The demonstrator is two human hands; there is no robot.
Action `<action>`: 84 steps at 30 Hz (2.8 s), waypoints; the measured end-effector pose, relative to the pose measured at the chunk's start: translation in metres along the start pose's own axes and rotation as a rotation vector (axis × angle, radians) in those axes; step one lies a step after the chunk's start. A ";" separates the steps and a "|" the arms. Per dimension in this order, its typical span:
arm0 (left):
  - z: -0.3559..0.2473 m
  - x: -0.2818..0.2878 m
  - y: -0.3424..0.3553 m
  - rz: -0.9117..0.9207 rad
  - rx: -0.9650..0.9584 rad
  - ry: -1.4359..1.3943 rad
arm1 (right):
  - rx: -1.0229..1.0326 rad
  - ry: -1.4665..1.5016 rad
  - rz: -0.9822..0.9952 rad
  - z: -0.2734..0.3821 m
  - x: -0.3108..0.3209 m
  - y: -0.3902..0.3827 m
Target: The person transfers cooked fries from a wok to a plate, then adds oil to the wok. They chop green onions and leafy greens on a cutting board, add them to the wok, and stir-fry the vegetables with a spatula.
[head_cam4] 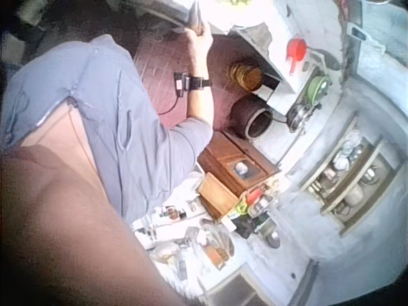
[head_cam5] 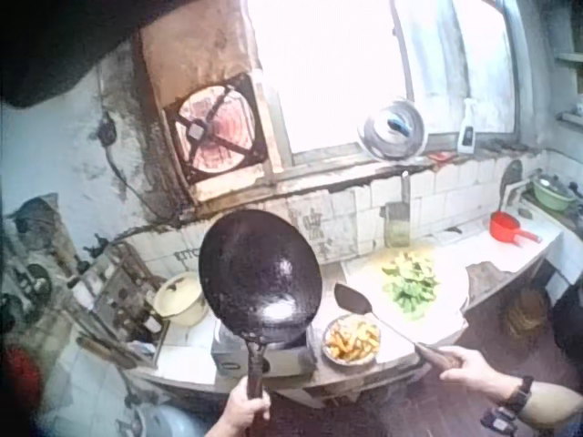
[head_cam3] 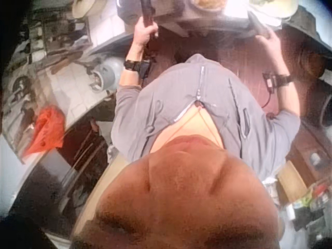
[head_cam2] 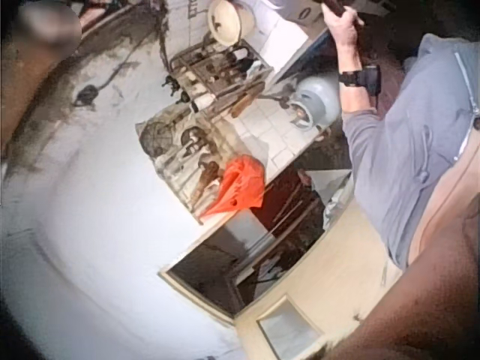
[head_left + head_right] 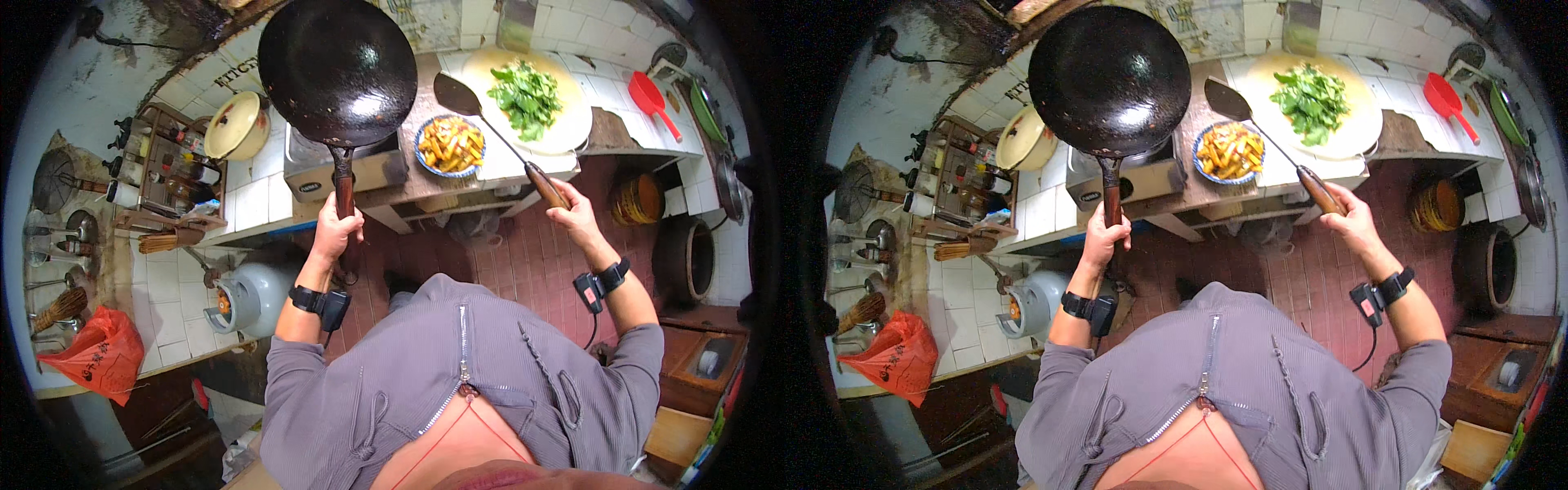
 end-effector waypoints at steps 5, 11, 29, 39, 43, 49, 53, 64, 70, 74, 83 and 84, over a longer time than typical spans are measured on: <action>-0.024 0.049 0.009 0.115 0.053 -0.140 | -0.071 0.560 0.236 0.047 -0.097 0.034; -0.030 0.100 0.014 0.211 0.128 -0.397 | -0.120 0.834 0.284 0.089 -0.194 0.095; -0.019 0.082 0.023 0.499 0.293 -0.858 | -0.176 0.748 0.272 0.138 -0.302 0.167; -0.018 0.146 0.038 1.150 0.409 0.419 | -0.083 0.735 0.167 0.203 -0.357 0.177; -0.070 0.341 0.133 0.419 0.132 1.415 | -0.074 0.693 0.052 0.210 -0.362 0.162; -0.085 0.524 0.201 -0.180 0.333 1.617 | -0.129 0.694 -0.086 0.192 -0.355 0.141; -0.053 0.543 0.227 -0.099 0.312 1.550 | -0.203 0.696 -0.178 0.174 -0.349 0.127; -0.076 0.554 0.272 -0.098 0.199 1.617 | -0.206 0.653 -0.172 0.151 -0.328 0.103; -0.145 0.500 0.224 0.001 0.199 1.138 | -0.133 0.638 -0.106 0.150 -0.312 0.105; -0.163 0.440 0.151 0.078 0.160 0.983 | -0.045 0.592 -0.034 0.158 -0.303 0.112; -0.057 0.335 0.022 0.370 -0.053 1.288 | -0.040 0.638 0.048 0.175 -0.313 0.133; -0.038 0.333 0.021 0.385 -0.021 1.311 | -0.028 0.623 0.066 0.180 -0.315 0.134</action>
Point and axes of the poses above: each hand's wrist, its own y-axis towards the middle knuckle, its own x-axis out of the back of the hand, z = x × y, the point moved 8 cm from there along y, towards the middle knuckle, and after that the axes turned 12 degrees about z, right-handed, at the moved point
